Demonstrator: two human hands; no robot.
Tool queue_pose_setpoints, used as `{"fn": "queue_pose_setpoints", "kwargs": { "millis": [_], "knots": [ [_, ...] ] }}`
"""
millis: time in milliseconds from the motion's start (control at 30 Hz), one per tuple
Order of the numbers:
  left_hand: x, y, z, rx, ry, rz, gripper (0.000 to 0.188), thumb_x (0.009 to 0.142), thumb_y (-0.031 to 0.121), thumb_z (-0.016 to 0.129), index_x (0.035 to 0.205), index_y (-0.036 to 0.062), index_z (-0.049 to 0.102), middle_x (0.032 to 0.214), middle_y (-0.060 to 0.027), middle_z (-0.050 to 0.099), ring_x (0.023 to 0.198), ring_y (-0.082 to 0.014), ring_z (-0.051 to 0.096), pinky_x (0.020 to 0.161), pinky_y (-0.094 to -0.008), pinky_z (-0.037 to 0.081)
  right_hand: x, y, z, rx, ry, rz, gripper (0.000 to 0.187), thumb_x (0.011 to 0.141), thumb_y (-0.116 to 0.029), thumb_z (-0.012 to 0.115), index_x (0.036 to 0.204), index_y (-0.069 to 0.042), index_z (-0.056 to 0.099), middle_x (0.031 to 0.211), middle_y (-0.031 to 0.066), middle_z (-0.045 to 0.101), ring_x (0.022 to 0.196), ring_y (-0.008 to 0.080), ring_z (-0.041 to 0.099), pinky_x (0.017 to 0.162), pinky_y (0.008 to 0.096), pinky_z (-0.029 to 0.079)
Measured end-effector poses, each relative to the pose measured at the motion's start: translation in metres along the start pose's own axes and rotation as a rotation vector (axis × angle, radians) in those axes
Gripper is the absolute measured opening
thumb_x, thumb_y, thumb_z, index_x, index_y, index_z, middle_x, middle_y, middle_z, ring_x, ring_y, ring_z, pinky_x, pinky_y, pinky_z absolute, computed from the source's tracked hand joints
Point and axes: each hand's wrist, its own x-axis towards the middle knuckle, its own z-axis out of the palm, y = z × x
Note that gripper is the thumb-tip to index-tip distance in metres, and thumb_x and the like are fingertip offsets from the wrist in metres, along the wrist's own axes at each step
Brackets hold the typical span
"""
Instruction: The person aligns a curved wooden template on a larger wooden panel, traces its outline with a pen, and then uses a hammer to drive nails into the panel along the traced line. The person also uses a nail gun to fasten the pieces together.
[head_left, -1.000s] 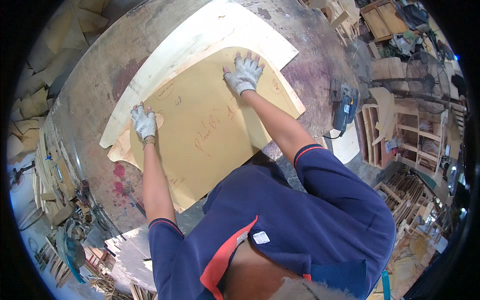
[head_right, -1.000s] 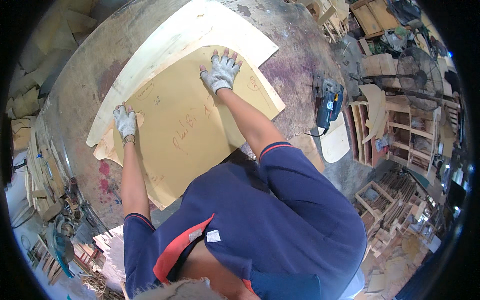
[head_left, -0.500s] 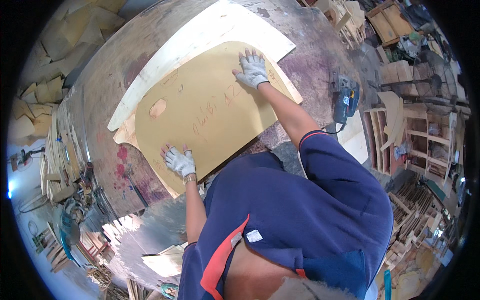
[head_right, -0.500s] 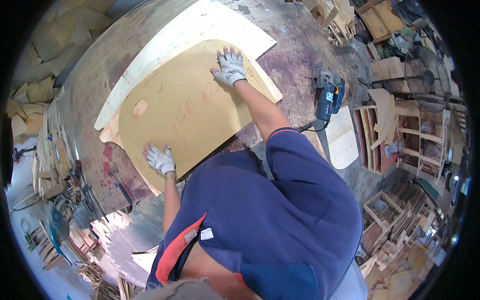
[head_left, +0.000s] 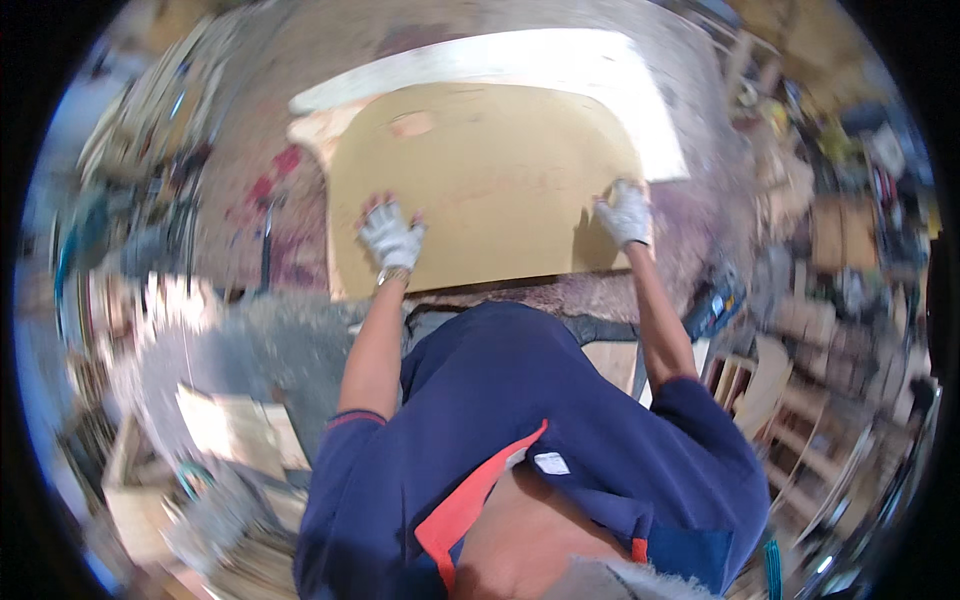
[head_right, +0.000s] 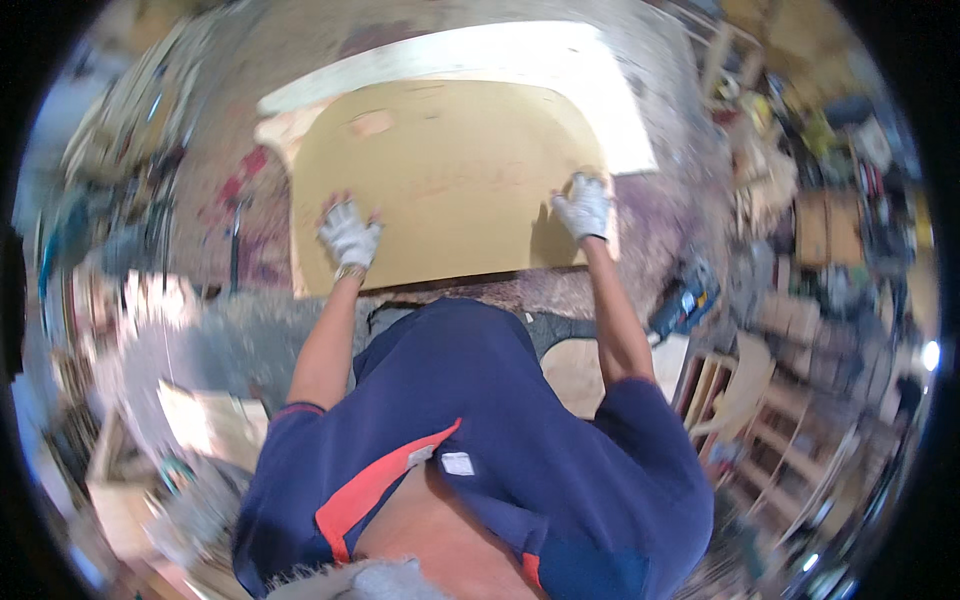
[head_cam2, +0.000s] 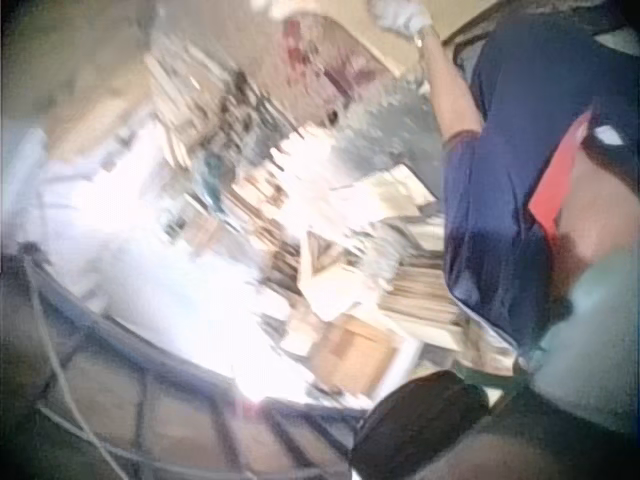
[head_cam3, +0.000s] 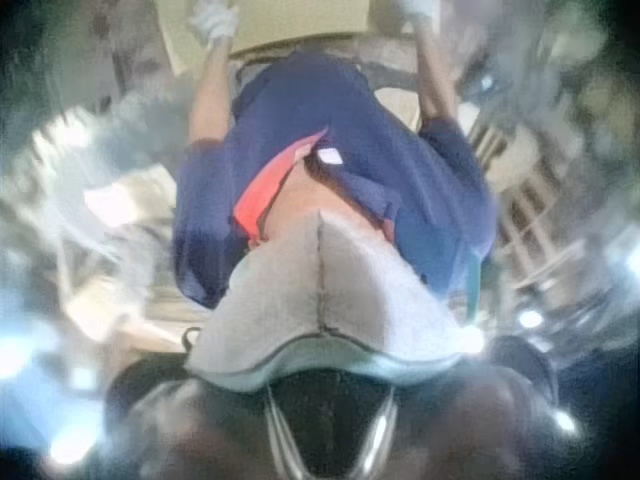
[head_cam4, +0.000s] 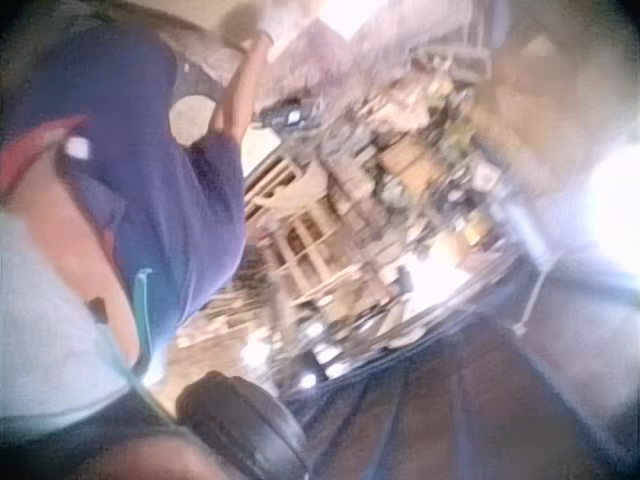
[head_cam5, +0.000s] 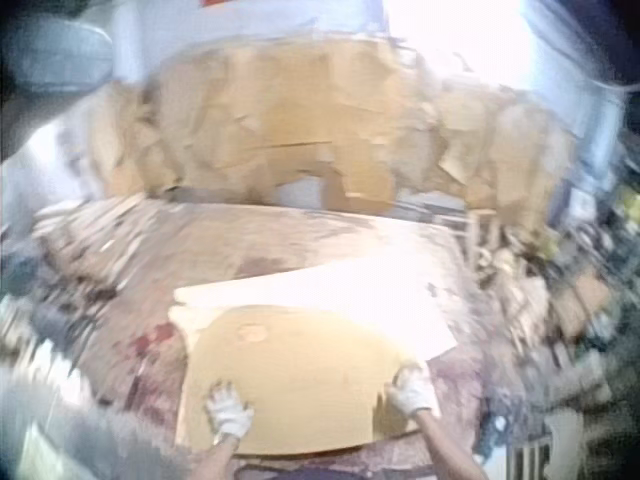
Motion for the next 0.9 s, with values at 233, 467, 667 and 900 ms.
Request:
{"fn": "queue_pose_setpoints", "kwargs": {
  "millis": [233, 467, 667, 900],
  "knots": [
    [-0.002, 0.006, -0.001, -0.112, 0.086, -0.032, 0.079, 0.092, 0.063, 0.05, 0.152, 0.0129, 0.041, 0.159, -0.0149, 0.036, 0.149, -0.0354, 0.027, 0.118, -0.0639, 0.014, -0.04, -0.116, -0.231, 0.525, 0.849, -0.811, 0.07, 0.09, -0.045, 0.071, 0.141, -0.002, 0.049, 0.134, 0.0234, 0.053, 0.129, 0.0329, 0.047, 0.109, 0.0432, 0.037],
    [-0.005, 0.005, 0.005, -0.133, 0.094, -0.036, 0.08, 0.092, 0.064, 0.05, 0.153, 0.0123, 0.041, 0.16, -0.0151, 0.035, 0.15, -0.0365, 0.026, 0.118, -0.064, 0.014, -0.123, -0.192, -0.32, 0.557, 0.772, -1.564, 0.058, 0.093, -0.041, 0.067, 0.134, -0.002, 0.053, 0.119, 0.0177, 0.053, 0.112, 0.0283, 0.047, 0.096, 0.0399, 0.038],
    [-0.005, 0.005, 0.003, -0.143, 0.069, -0.045, 0.081, 0.093, 0.064, 0.049, 0.154, 0.0124, 0.039, 0.161, -0.0145, 0.033, 0.15, -0.0367, 0.023, 0.118, -0.0651, 0.014, -0.139, -0.217, -0.325, 0.592, 0.703, -1.745, 0.048, 0.095, -0.037, 0.064, 0.128, -0.003, 0.056, 0.106, 0.0127, 0.053, 0.098, 0.0244, 0.048, 0.086, 0.0371, 0.039],
    [-0.007, 0.006, -0.002, -0.141, 0.048, -0.055, 0.078, 0.094, 0.063, 0.048, 0.154, 0.0133, 0.04, 0.161, -0.0144, 0.034, 0.15, -0.0367, 0.027, 0.118, -0.0649, 0.015, -0.123, -0.226, -0.319, 0.66, 0.734, -1.71, 0.038, 0.097, -0.034, 0.06, 0.12, -0.003, 0.06, 0.091, 0.007, 0.053, 0.081, 0.0197, 0.048, 0.073, 0.0338, 0.041]
  ]
}}
